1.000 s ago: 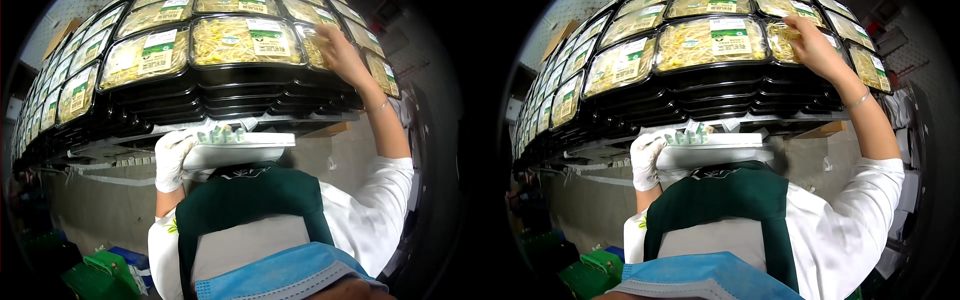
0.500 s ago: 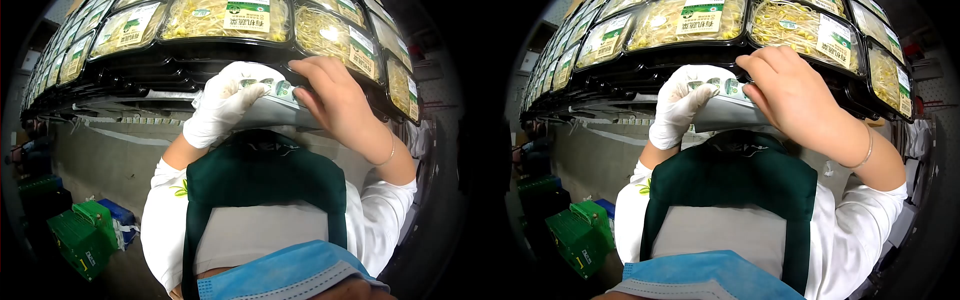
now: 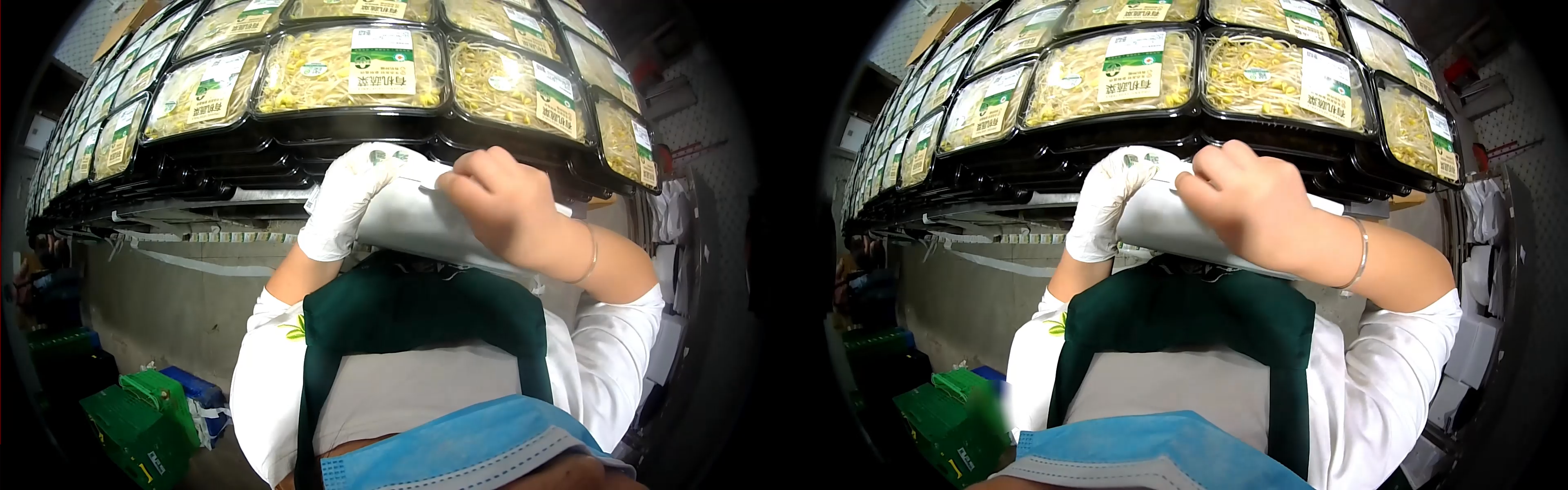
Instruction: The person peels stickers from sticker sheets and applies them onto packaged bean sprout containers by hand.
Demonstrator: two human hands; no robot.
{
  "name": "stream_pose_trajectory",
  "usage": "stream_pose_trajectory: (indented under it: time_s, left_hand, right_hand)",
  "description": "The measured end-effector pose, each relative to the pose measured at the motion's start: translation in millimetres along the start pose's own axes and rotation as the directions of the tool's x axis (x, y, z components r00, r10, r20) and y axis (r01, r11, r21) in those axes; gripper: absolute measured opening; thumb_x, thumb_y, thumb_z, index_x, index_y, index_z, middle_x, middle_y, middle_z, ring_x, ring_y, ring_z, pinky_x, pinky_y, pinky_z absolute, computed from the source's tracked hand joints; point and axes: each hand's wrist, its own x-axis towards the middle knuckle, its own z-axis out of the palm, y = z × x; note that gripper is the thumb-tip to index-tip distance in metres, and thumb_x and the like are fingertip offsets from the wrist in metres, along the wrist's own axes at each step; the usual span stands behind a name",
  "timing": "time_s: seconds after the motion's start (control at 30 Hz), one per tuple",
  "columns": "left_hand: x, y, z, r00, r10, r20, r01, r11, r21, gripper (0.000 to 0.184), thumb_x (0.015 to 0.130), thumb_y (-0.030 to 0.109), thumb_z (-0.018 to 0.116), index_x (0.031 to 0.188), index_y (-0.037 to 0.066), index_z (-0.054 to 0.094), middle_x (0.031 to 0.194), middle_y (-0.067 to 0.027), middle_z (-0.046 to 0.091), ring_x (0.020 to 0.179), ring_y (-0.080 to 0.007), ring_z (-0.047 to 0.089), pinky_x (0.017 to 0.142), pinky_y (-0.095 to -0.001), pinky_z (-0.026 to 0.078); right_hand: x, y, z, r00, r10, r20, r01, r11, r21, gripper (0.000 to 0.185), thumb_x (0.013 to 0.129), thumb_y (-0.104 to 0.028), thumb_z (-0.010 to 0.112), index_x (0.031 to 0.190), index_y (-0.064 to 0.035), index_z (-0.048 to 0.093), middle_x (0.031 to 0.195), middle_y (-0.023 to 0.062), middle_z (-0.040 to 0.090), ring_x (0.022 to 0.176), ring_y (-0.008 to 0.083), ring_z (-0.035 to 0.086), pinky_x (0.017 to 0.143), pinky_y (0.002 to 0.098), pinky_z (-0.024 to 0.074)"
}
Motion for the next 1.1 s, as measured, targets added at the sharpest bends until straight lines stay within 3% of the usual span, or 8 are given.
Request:
stream_pose_trajectory:
  time_s: [0.07, 0.13, 0.2, 0.27, 0.47, 0.6, 0.8, 1.1]
  left_hand:
    - [-1.1, -1.3, -7.2, 0.999, 0.028, -0.041, -0.027, 0.999, 0.022, 0.018, 0.079, 0.009, 0.053, 0.092, -0.003, 0.055, 0.088, -0.0098, 0.06, 0.081, -0.016, 0.056, 0.076, -0.0259, 0.044]
    - [-4.6, -6.0, -12.7, 0.996, 0.019, -0.085, -0.018, 1.0, 0.006, 0.016, 0.08, 0.007, 0.051, 0.092, -0.003, 0.056, 0.087, -0.009, 0.06, 0.08, -0.0142, 0.055, 0.075, -0.0246, 0.044]
    - [-8.5, -9.5, -17.8, 0.983, -0.058, -0.174, 0.047, 0.996, -0.071, 0.014, 0.076, 0.006, 0.058, 0.087, -0.001, 0.058, 0.082, -0.0072, 0.06, 0.072, -0.0129, 0.056, 0.066, -0.0236, 0.046]
    - [-9.8, -19.8, -27.0, 0.988, -0.018, -0.153, 0.002, 0.994, -0.106, 0.015, 0.076, 0.009, 0.058, 0.087, -0.001, 0.057, 0.081, -0.0071, 0.06, 0.071, -0.0124, 0.056, 0.064, -0.0236, 0.046]
    - [-17.7, -17.6, -41.3, 0.979, -0.088, -0.183, 0.069, 0.992, -0.11, 0.013, 0.079, 0.002, 0.053, 0.092, -0.001, 0.055, 0.088, -0.0059, 0.059, 0.079, -0.0104, 0.054, 0.074, -0.0227, 0.042]
    - [-21.9, -16.0, -57.4, 0.97, -0.04, -0.241, 0.049, 0.998, 0.032, 0.012, 0.079, 0.002, 0.051, 0.089, -0.001, 0.056, 0.086, -0.0056, 0.06, 0.078, -0.0111, 0.053, 0.074, -0.0228, 0.041]
    - [-25.3, -20.4, -63.1, 0.953, -0.045, -0.299, 0.058, 0.998, 0.035, 0.013, 0.079, 0.006, 0.052, 0.089, -0.001, 0.056, 0.086, -0.0058, 0.059, 0.077, -0.0109, 0.053, 0.072, -0.0232, 0.042]
    - [-28.8, -28.9, -86.2, 0.946, 0.06, -0.319, -0.033, 0.995, 0.09, 0.018, 0.08, 0.012, 0.051, 0.091, -0.001, 0.057, 0.087, -0.006, 0.059, 0.076, -0.0107, 0.052, 0.071, -0.0228, 0.041]
  right_hand:
    - [13.7, 26.4, -3.1, 0.986, 0.028, -0.165, -0.006, 0.991, 0.133, 0.006, 0.065, -0.008, 0.055, 0.072, -0.0088, 0.054, 0.068, 0.001, 0.049, 0.063, 0.0146, 0.05, 0.043, 0.0235, 0.0385]
    - [42.9, 67.7, -26.6, 0.86, 0.504, -0.086, -0.433, 0.808, 0.4, 0.007, 0.072, -0.014, 0.058, 0.075, -0.0078, 0.057, 0.06, 0.0012, 0.049, 0.057, 0.0124, 0.049, 0.044, 0.0222, 0.0366]
    - [66.9, 137.9, -28.6, 0.82, 0.571, 0.05, -0.502, 0.673, 0.542, 0.012, 0.078, -0.018, 0.055, 0.086, -0.0104, 0.059, 0.07, -0.0043, 0.051, 0.054, 0.0064, 0.042, 0.046, 0.0191, 0.0311]
    - [76.6, 188.0, -1.8, 0.586, 0.798, 0.141, -0.701, 0.412, 0.582, 0.015, 0.077, -0.023, 0.057, 0.085, -0.0102, 0.058, 0.067, -0.0054, 0.048, 0.05, 0.0042, 0.036, 0.043, 0.0173, 0.0243]
    - [85.1, 224.3, 37.8, 0.747, 0.615, 0.254, -0.659, 0.631, 0.409, 0.03, 0.073, -0.029, 0.061, 0.061, -0.0036, 0.053, 0.052, 0.0039, 0.048, 0.046, 0.012, 0.041, 0.047, 0.0276, 0.0342]
    - [85.6, 249.1, 1.5, 0.7, 0.675, 0.234, -0.67, 0.734, -0.112, 0.035, 0.074, -0.033, 0.06, 0.06, -0.0023, 0.049, 0.053, 0.0048, 0.047, 0.047, 0.0127, 0.042, 0.046, 0.0288, 0.0366]
    - [136.4, 315.0, 46.5, 0.617, 0.779, 0.116, -0.753, 0.541, 0.375, 0.017, 0.072, -0.02, 0.059, 0.082, -0.0086, 0.053, 0.069, -0.0016, 0.052, 0.056, 0.008, 0.043, 0.049, 0.0227, 0.035]
    - [146.7, 326.3, 40.8, 0.658, 0.722, 0.213, -0.674, 0.691, -0.263, 0.047, 0.068, -0.046, 0.061, 0.066, 0.001, 0.061, 0.061, 0.0098, 0.057, 0.056, 0.019, 0.054, 0.052, 0.03, 0.0412]
